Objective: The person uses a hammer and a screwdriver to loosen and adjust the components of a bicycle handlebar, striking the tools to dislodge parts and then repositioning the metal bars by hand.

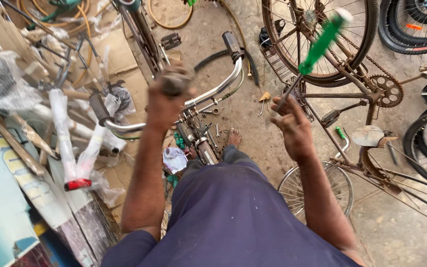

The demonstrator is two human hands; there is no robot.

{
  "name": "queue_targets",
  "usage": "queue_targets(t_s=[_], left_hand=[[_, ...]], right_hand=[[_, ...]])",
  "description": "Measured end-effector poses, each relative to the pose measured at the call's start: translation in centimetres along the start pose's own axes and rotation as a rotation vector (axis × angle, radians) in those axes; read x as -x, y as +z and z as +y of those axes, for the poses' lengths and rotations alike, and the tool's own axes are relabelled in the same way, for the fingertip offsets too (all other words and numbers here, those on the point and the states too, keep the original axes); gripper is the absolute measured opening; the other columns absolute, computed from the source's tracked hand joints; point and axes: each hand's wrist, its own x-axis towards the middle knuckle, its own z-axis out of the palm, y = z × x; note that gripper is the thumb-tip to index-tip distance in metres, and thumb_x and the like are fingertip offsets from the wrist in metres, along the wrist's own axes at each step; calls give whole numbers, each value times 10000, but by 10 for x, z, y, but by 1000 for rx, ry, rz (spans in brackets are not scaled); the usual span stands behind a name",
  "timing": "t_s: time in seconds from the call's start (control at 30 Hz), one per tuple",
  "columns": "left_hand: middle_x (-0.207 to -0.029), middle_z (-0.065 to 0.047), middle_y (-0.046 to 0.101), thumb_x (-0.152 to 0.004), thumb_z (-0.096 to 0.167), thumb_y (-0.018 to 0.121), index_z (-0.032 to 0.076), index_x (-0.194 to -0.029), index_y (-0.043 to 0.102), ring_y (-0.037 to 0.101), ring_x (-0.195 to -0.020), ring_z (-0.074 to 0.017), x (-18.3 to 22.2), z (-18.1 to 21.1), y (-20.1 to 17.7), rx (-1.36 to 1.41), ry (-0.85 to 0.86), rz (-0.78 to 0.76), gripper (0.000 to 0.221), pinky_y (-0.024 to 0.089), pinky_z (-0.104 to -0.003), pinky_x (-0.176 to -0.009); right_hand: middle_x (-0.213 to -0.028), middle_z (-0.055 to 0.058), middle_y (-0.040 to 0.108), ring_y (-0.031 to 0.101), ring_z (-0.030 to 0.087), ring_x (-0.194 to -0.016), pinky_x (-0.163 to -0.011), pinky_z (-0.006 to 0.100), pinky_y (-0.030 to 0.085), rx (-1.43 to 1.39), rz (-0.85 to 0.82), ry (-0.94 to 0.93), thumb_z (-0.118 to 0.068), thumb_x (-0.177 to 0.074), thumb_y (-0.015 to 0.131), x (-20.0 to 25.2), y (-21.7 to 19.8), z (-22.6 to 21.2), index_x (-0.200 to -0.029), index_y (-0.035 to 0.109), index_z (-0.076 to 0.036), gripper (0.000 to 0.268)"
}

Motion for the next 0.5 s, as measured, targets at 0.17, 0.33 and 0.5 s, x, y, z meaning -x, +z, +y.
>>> queue_targets(t_s=[0.17,0.33,0.5], left_hand=[[-1020,-162,745,-755,46,798,154,-1464,515,724,-737,-270,-6,-2,54,-670,-117,-174,771,604,-368,-612],[-945,-173,716,-805,49,742,187,-1528,448,712,-757,-317,-2,-17,85,-817,-193,-309,792,604,-414,-673],[-993,-207,703,-725,72,760,183,-1531,416,709,-826,-360,-9,-22,91,-767,-314,-382,883,601,-441,-708]], right_hand=[[-1131,177,623,636,259,-954,-779,393,593,-909,-221,159,-145,-1025,600,6,-8,-13,-1401,554,24,414],[-770,9,497,439,123,-611,-534,279,396,-354,8,377,-153,-1020,673,2,-44,57,-1194,672,-21,218],[-969,28,679,639,125,-790,-642,292,531,-211,283,465,-259,-1026,596,-109,-37,134,-1097,658,-86,197]])
